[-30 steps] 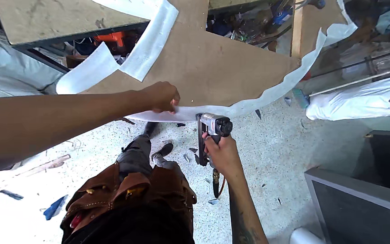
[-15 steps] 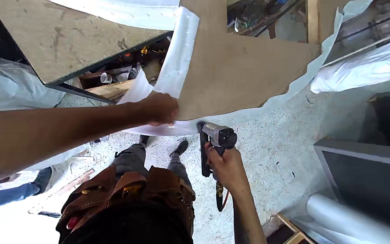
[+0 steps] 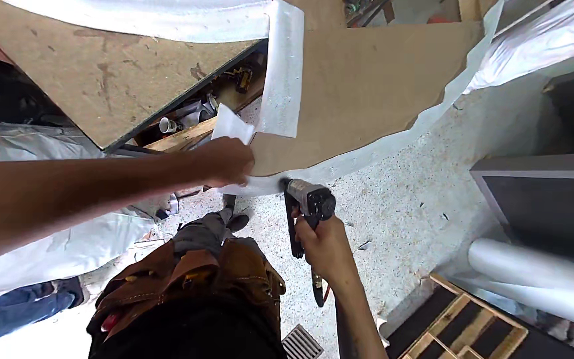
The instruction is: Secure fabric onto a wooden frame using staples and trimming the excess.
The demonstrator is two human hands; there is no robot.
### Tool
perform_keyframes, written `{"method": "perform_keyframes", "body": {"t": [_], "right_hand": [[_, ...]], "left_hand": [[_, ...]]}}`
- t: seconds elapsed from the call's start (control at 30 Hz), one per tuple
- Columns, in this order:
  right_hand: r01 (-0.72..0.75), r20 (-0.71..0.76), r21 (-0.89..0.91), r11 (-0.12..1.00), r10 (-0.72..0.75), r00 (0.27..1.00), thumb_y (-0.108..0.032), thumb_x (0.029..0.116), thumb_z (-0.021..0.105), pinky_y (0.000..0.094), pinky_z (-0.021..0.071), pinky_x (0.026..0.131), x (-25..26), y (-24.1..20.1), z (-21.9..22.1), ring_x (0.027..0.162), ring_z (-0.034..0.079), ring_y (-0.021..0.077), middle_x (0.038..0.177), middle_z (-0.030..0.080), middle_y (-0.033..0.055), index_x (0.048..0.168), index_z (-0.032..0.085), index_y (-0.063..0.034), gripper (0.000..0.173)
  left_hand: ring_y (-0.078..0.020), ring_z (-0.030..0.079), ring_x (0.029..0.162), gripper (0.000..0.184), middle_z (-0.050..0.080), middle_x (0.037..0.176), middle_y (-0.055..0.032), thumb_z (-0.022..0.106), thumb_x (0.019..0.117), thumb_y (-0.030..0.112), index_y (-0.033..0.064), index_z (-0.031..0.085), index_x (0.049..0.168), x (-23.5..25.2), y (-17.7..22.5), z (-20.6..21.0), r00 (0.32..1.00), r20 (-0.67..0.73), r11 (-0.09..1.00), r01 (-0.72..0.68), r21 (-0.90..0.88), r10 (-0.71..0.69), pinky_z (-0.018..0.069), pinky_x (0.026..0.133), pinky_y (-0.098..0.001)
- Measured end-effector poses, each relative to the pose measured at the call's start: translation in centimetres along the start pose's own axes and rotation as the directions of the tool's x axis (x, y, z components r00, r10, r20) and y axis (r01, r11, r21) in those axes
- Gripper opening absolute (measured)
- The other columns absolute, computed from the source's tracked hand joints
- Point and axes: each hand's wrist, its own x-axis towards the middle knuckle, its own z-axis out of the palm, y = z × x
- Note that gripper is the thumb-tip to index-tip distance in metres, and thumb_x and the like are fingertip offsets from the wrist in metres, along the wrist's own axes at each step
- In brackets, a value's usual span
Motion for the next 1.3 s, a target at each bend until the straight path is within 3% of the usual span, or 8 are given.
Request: {"method": "perform_keyframes", "body": {"t": [0.3, 0.57, 0.63, 0.77, 0.83, 0.93, 1.07, 1.3], "right_hand": [[0.037, -0.004, -0.050, 0.998, -0.037, 0.999, -0.029, 0.0974, 0.061, 0.0389, 0.0538, 0.042, -1.8, -3.5, 4.4, 0.048, 0.060, 0.0138, 0.066, 0.063, -0.0042, 0.114, 0.064, -0.0250, 0.018], [-0.023, -0.070, 0.015, 1.000, 0.024, 0.997, -0.029, 0.0969, 0.062, 0.0367, 0.0568, 0.046, -2.4, -6.9, 8.2, 0.052, 0.063, 0.0116, 0.069, 0.066, -0.0066, 0.113, 0.066, -0.0256, 0.017], [-0.007, -0.135, 0.116, 0.993, 0.023, 0.991, -0.025, 0.0974, 0.061, 0.0366, 0.0583, 0.049, -3.9, -7.3, 8.9, 0.056, 0.065, 0.0139, 0.071, 0.067, -0.0042, 0.113, 0.068, -0.0212, 0.017], [0.012, -0.214, 0.229, 0.973, 0.038, 0.976, -0.019, 0.0975, 0.061, 0.0383, 0.0609, 0.054, -6.0, -7.3, 10.0, 0.060, 0.067, 0.0181, 0.075, 0.069, 0.0006, 0.116, 0.069, -0.0130, 0.021], [0.007, -0.201, 0.188, 0.982, 0.032, 0.979, -0.019, 0.0973, 0.061, 0.0366, 0.0608, 0.055, -6.0, -7.5, 10.9, 0.061, 0.066, 0.0151, 0.077, 0.069, -0.0016, 0.116, 0.068, -0.0134, 0.020], [-0.008, -0.191, 0.071, 0.997, 0.021, 0.981, -0.021, 0.0959, 0.063, 0.0332, 0.0615, 0.059, -5.1, -7.9, 12.1, 0.065, 0.067, 0.0088, 0.079, 0.069, -0.0066, 0.114, 0.066, -0.0159, 0.019], [-0.047, -0.218, -0.043, 0.998, 0.037, 0.975, -0.026, 0.0932, 0.064, 0.0346, 0.0604, 0.059, -3.6, -8.1, 13.0, 0.063, 0.065, 0.0064, 0.077, 0.067, -0.0093, 0.112, 0.066, -0.0205, 0.020], [-0.034, -0.194, 0.018, 0.999, 0.037, 0.980, -0.023, 0.0963, 0.063, 0.0332, 0.0597, 0.053, -5.0, -7.6, 10.3, 0.058, 0.065, 0.0100, 0.073, 0.067, -0.0058, 0.106, 0.066, -0.0152, 0.013]], "left_hand": [[-0.0176, 0.066, 0.076, 0.009, 0.068, 0.076, 0.0026, 0.071, 0.0931, 0.027, 0.0193, 0.075, 0.092, -1.3, -3.4, -0.5, 0.963, -0.190, 0.981, -0.192, 0.007, 0.190, 0.0535, 0.074, -0.0466], [-0.0079, 0.066, 0.090, 0.016, 0.070, 0.092, 0.0060, 0.070, 0.0949, 0.033, 0.0188, 0.073, 0.100, -3.5, -11.3, -2.3, 0.768, -0.568, 0.879, -0.452, -0.154, 0.295, 0.0572, 0.087, -0.0332], [-0.0134, 0.064, 0.092, 0.031, 0.068, 0.095, 0.0007, 0.076, 0.0892, 0.043, 0.0153, 0.073, 0.102, -5.6, -12.6, -0.8, 0.747, -0.619, 0.858, -0.463, -0.222, 0.244, 0.0571, 0.086, -0.0376], [-0.0176, 0.065, 0.100, 0.070, 0.067, 0.104, 0.0012, 0.081, 0.0702, 0.072, 0.0195, 0.067, 0.114, -7.2, -9.9, 5.7, 0.878, -0.467, 0.886, -0.294, -0.359, 0.103, 0.0565, 0.092, -0.0456], [-0.0148, 0.065, 0.098, 0.052, 0.067, 0.102, 0.0022, 0.078, 0.0832, 0.061, 0.0178, 0.067, 0.111, -6.0, -8.6, 8.2, 0.880, -0.465, 0.867, -0.300, -0.398, 0.091, 0.0564, 0.091, -0.0417], [-0.0080, 0.063, 0.076, 0.025, 0.065, 0.085, 0.0047, 0.072, 0.0948, 0.042, 0.0166, 0.069, 0.097, -4.3, -7.7, 9.0, 0.860, -0.509, 0.807, -0.321, -0.495, 0.030, 0.0582, 0.071, -0.0328], [-0.0059, 0.061, 0.065, 0.022, 0.064, 0.074, 0.0069, 0.076, 0.0916, 0.038, 0.0178, 0.069, 0.090, -4.2, -7.9, 8.7, 0.884, -0.458, 0.685, -0.276, -0.674, -0.094, 0.0563, 0.061, -0.0308], [-0.0047, 0.061, 0.067, 0.027, 0.065, 0.081, 0.0058, 0.081, 0.0889, 0.037, 0.0146, 0.071, 0.100, -6.0, -5.9, 10.1, 0.801, -0.547, 0.601, -0.319, -0.733, -0.242, 0.0564, 0.063, -0.0256]]}}
